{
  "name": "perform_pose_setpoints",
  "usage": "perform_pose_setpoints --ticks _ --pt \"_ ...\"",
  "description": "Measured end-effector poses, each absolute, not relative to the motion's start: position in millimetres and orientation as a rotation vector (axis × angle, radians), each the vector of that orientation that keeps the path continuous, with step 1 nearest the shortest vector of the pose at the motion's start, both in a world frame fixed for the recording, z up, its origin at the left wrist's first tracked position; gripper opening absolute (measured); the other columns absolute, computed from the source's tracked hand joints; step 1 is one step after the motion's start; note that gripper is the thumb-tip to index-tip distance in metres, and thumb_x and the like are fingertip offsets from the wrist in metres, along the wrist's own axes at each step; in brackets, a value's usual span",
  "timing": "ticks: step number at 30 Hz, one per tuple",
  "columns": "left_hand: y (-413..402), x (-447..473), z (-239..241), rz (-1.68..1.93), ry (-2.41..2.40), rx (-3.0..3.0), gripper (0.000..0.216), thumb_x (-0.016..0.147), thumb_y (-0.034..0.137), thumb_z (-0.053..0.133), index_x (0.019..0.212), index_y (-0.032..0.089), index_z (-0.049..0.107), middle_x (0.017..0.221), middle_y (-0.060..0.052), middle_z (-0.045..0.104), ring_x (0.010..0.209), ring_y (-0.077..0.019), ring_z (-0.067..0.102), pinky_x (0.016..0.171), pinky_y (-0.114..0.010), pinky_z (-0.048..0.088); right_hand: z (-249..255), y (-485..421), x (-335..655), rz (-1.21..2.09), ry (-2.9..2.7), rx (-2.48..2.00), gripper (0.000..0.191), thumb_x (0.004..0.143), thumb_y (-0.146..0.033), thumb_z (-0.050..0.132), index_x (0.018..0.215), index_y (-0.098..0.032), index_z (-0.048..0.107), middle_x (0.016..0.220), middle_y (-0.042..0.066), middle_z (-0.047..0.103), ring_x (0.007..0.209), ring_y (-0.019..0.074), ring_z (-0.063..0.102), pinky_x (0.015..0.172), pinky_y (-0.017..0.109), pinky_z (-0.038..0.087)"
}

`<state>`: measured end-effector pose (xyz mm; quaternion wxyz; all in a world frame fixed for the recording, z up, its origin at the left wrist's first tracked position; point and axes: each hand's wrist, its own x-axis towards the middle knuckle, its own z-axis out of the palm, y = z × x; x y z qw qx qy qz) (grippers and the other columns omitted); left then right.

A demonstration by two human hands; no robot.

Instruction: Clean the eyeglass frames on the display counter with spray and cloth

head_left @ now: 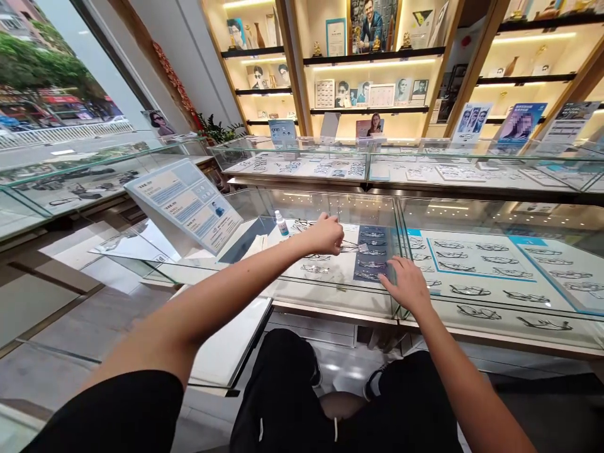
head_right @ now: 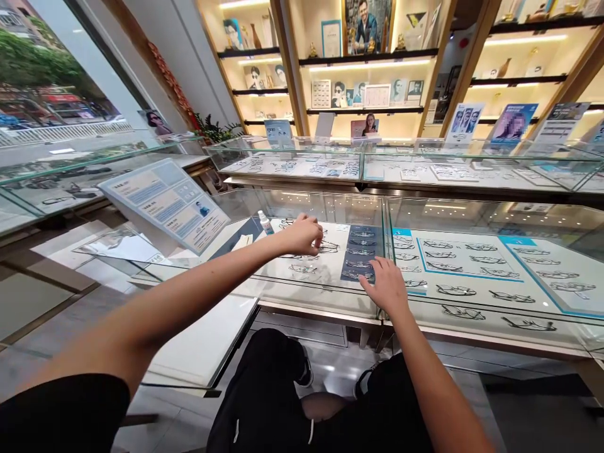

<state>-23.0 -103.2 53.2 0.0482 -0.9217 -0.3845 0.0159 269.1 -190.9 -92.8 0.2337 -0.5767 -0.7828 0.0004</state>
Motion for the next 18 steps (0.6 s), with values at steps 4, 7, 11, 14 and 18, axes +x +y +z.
perform_pose_setpoints --ticks 4,7,11,14,18 --pt "-85.8 -16.3 19.4 0.014 -1.177 -2.680 0.009 0.073 0.022 0.069 0.075 0.019 0.078 0.091 -0.015 0.077 0.106 -0.0344 0.054 0.091 -0.050 0.033 -91.7 -191.4 267.1 0.005 -2.135 -1.593 0.054 0.101 -0.056 0.046 0.135 -0.018 0.063 0.146 0.018 0.062 0.135 0.0364 0.055 0.108 0.054 0.045" --pt "-87.6 -17.3 -2.6 0.010 -1.180 -2.669 0.013 0.077 0.021 0.065 0.079 0.018 0.078 0.095 -0.017 0.075 0.106 -0.0342 0.054 0.093 -0.051 0.034 -90.8 -191.8 265.4 0.004 -2.128 -1.603 0.053 0.101 -0.055 0.048 0.135 -0.018 0.064 0.146 0.018 0.062 0.136 0.0362 0.054 0.110 0.054 0.045" --pt "-94.4 -22.0 -21.9 -0.058 -1.188 -2.682 0.015 0.081 0.021 0.062 0.082 0.018 0.077 0.099 -0.016 0.074 0.107 -0.0331 0.055 0.094 -0.051 0.036 -91.0 -191.5 264.6 -0.001 -2.133 -1.598 0.051 0.100 -0.054 0.049 0.134 -0.018 0.064 0.146 0.017 0.062 0.135 0.0362 0.055 0.111 0.054 0.044" --pt "-95.4 -27.5 -26.7 -0.112 -1.195 -2.698 0.015 0.086 0.023 0.060 0.081 0.019 0.075 0.110 -0.014 0.075 0.111 -0.0323 0.056 0.096 -0.051 0.037 -91.7 -191.2 265.1 -0.004 -2.138 -1.600 0.051 0.101 -0.054 0.049 0.135 -0.018 0.064 0.146 0.017 0.062 0.135 0.0365 0.055 0.110 0.054 0.045" --pt "-106.0 -35.9 -19.1 -0.190 -1.189 -2.699 0.013 0.088 0.028 0.064 0.090 0.020 0.074 0.142 -0.015 0.065 0.129 -0.0357 0.052 0.107 -0.054 0.036 -91.8 -191.7 266.1 -0.020 -2.150 -1.607 0.052 0.101 -0.054 0.049 0.135 -0.017 0.063 0.146 0.017 0.062 0.135 0.0362 0.055 0.110 0.053 0.045"
